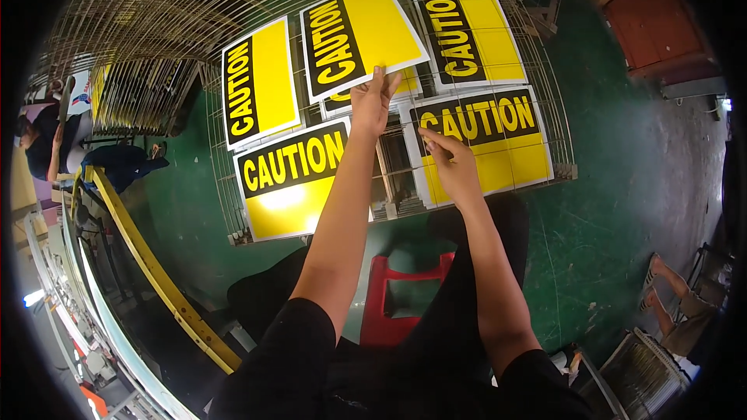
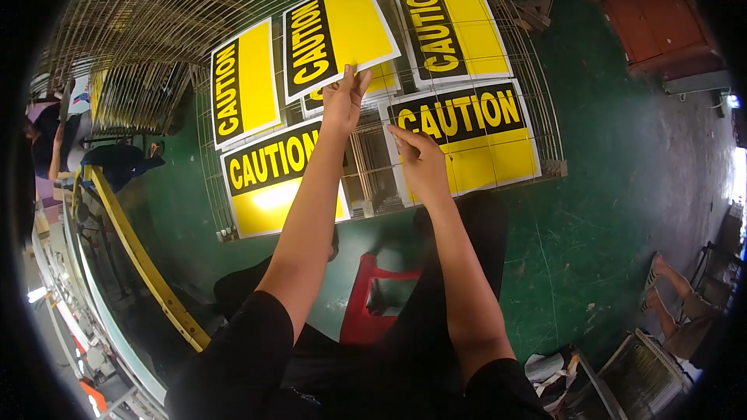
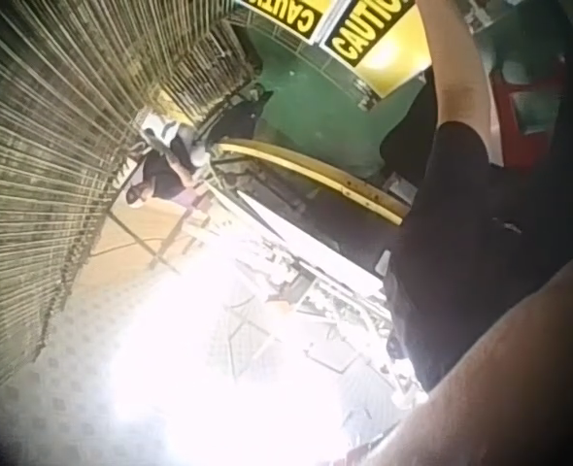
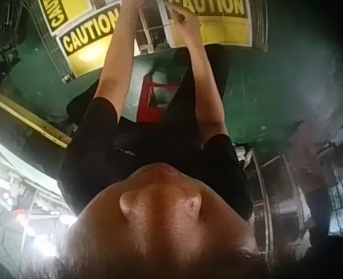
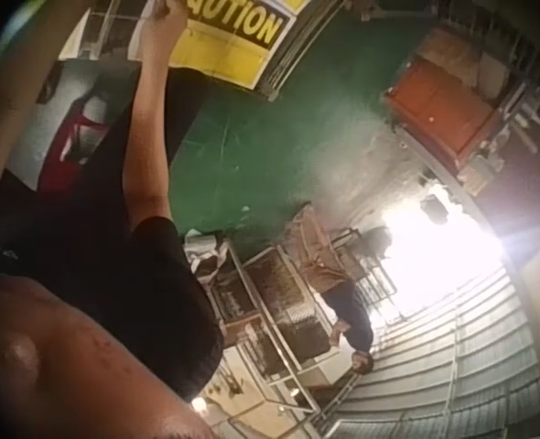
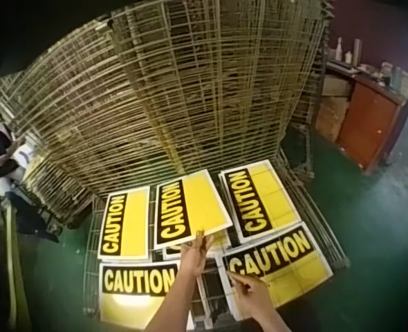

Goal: The recorder is manually placing and removing printed 'CAUTION' stickers onto a screen printing alignment jig to layer or check the print.

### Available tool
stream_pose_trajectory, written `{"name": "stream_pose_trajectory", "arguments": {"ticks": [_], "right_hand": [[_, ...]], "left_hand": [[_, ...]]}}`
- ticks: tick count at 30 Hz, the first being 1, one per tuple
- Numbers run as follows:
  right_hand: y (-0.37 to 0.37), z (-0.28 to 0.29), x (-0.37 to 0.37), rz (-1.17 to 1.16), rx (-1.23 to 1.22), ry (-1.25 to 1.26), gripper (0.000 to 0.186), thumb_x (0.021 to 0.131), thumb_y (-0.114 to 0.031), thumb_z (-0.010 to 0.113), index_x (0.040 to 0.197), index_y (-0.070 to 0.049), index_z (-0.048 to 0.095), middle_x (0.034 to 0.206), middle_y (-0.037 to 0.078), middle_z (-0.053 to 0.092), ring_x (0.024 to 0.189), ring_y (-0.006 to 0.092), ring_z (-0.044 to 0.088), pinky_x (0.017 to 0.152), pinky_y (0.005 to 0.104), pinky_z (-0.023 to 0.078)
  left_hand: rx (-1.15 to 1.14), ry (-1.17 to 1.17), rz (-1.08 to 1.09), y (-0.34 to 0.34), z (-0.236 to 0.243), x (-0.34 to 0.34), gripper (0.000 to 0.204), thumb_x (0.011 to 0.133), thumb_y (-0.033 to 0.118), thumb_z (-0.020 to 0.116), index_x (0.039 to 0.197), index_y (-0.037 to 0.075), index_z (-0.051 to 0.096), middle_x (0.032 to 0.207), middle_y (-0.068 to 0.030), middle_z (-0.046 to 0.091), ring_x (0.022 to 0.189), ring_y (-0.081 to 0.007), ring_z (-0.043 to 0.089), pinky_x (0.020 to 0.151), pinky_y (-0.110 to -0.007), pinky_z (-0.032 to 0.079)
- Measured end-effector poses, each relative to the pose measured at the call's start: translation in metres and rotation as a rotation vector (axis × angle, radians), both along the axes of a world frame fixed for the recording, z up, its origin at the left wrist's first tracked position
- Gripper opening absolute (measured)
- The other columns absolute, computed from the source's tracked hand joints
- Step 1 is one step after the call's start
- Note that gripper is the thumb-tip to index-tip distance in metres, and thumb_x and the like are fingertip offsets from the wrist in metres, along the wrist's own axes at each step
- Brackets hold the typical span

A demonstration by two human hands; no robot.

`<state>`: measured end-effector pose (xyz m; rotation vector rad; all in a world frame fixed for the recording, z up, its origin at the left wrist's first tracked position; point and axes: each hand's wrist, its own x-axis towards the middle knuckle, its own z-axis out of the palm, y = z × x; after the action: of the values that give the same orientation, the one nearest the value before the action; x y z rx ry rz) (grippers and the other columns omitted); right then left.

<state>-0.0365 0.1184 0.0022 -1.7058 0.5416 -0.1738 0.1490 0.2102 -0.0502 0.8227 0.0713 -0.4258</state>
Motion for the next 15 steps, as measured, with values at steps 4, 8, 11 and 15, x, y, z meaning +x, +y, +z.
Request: {"name": "stream_pose_trajectory", "arguments": {"ticks": [4, 8, 11, 15], "right_hand": [[-0.004, -0.006, -0.002, 0.007, -0.011, -0.010, 0.027, 0.095, -0.010, 0.058, 0.119, -0.014, 0.069, 0.083, 0.009, 0.059, 0.075, 0.0178, 0.055, 0.072, 0.0291, 0.045], [-0.007, -0.009, -0.004, -0.005, 0.003, -0.016, 0.027, 0.094, -0.010, 0.059, 0.119, -0.014, 0.069, 0.083, 0.009, 0.059, 0.074, 0.0179, 0.055, 0.072, 0.0292, 0.045], [-0.007, -0.009, -0.003, -0.003, 0.006, -0.016, 0.027, 0.094, -0.011, 0.059, 0.119, -0.014, 0.069, 0.082, 0.009, 0.059, 0.074, 0.0184, 0.055, 0.072, 0.0294, 0.046], [-0.002, -0.005, 0.000, 0.003, 0.008, -0.020, 0.026, 0.094, -0.011, 0.059, 0.119, -0.014, 0.069, 0.084, 0.010, 0.061, 0.075, 0.0192, 0.056, 0.073, 0.0297, 0.046]], "left_hand": [[0.018, 0.031, -0.014, 0.000, -0.003, -0.002, 0.018, 0.099, 0.010, 0.054, 0.107, -0.006, 0.058, 0.106, -0.0101, 0.062, 0.099, -0.0238, 0.066, 0.097, -0.038, 0.057], [0.045, 0.029, -0.013, 0.004, -0.001, -0.007, 0.020, 0.100, 0.009, 0.054, 0.109, -0.008, 0.057, 0.107, -0.0114, 0.062, 0.098, -0.0255, 0.067, 0.097, -0.037, 0.058], [0.053, 0.034, -0.033, 0.013, -0.002, -0.007, 0.022, 0.100, 0.009, 0.053, 0.111, -0.010, 0.056, 0.107, -0.0122, 0.062, 0.099, -0.0261, 0.067, 0.096, -0.037, 0.058], [0.072, 0.123, -0.104, 0.029, -0.008, 0.001, 0.027, 0.100, 0.007, 0.052, 0.121, -0.010, 0.051, 0.111, -0.0121, 0.062, 0.100, -0.0272, 0.067, 0.094, -0.037, 0.059]]}}
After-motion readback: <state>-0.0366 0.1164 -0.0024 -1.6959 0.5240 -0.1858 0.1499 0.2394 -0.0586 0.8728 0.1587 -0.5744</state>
